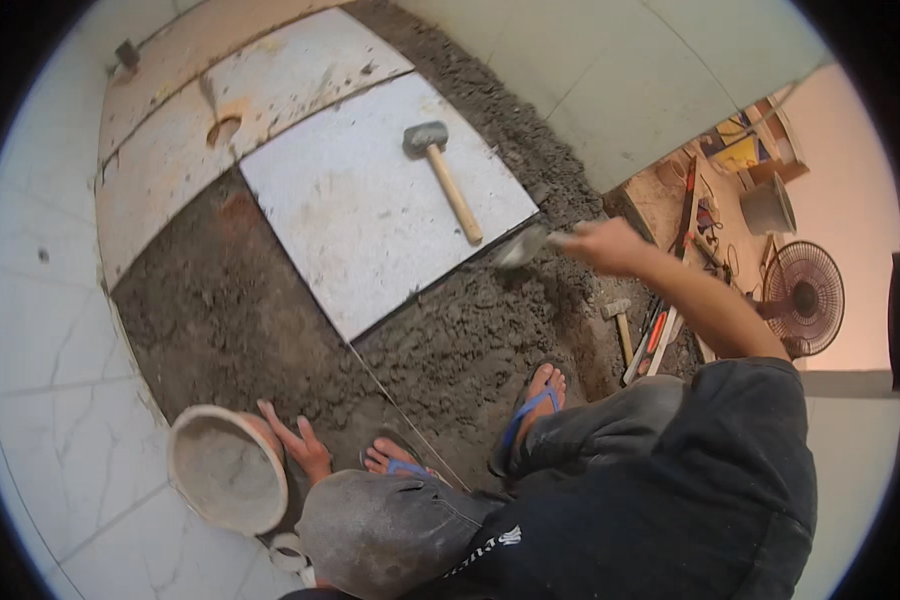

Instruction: Apply mortar and install floor tiles using a level and rubber mallet.

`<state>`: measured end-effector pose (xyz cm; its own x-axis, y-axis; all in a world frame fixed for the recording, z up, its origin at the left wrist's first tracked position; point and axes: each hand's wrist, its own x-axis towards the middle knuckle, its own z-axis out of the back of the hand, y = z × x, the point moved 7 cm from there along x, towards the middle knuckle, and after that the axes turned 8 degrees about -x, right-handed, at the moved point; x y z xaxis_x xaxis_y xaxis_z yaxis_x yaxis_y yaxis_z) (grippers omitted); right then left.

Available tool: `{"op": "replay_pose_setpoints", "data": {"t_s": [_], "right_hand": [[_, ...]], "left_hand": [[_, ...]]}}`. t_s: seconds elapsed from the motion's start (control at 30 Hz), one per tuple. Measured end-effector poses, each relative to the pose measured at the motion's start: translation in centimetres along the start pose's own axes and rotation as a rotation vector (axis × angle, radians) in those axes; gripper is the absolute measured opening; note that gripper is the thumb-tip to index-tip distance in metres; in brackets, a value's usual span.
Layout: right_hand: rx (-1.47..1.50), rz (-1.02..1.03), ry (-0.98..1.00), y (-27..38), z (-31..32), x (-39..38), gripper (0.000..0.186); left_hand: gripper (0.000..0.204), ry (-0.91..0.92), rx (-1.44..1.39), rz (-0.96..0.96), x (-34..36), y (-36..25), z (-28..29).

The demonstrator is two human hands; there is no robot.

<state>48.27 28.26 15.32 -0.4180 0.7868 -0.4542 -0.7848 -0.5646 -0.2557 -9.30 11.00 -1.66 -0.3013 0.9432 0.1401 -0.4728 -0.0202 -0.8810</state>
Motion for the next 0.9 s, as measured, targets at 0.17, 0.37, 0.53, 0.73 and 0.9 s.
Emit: {"op": "replay_pose_setpoints", "data": {"t_s": [0.17, 0.37, 0.53, 0.73, 0.9], "right_hand": [[0.056, -0.046, -0.199, 1.1, -3.4, 2.5, 0.059], [0.257, -0.594, -0.073, -12.5, -7.4, -6.8, 0.045], [0.689, -0.601, -0.363, -17.0, -6.7, -2.2, 0.034], [0.843, -0.6, -0.473, -21.0, -4.4, 16.1, 0.033], [0.689, -0.646, -0.371, -25.8, -0.5, 28.5, 0.039]], "left_hand": [[0.065, -0.005, 0.14, 0.035, 0.7, -2.1, -0.5], [0.053, 0.121, 0.235, -0.105, 5.1, -8.0, -4.8], [0.064, 0.583, 0.515, -0.46, 15.9, -13.9, -17.2], [0.116, 0.873, 0.801, -0.195, 27.0, -17.0, -30.6], [0.146, 0.963, 0.824, 0.035, 28.2, -16.3, -35.7]]}}
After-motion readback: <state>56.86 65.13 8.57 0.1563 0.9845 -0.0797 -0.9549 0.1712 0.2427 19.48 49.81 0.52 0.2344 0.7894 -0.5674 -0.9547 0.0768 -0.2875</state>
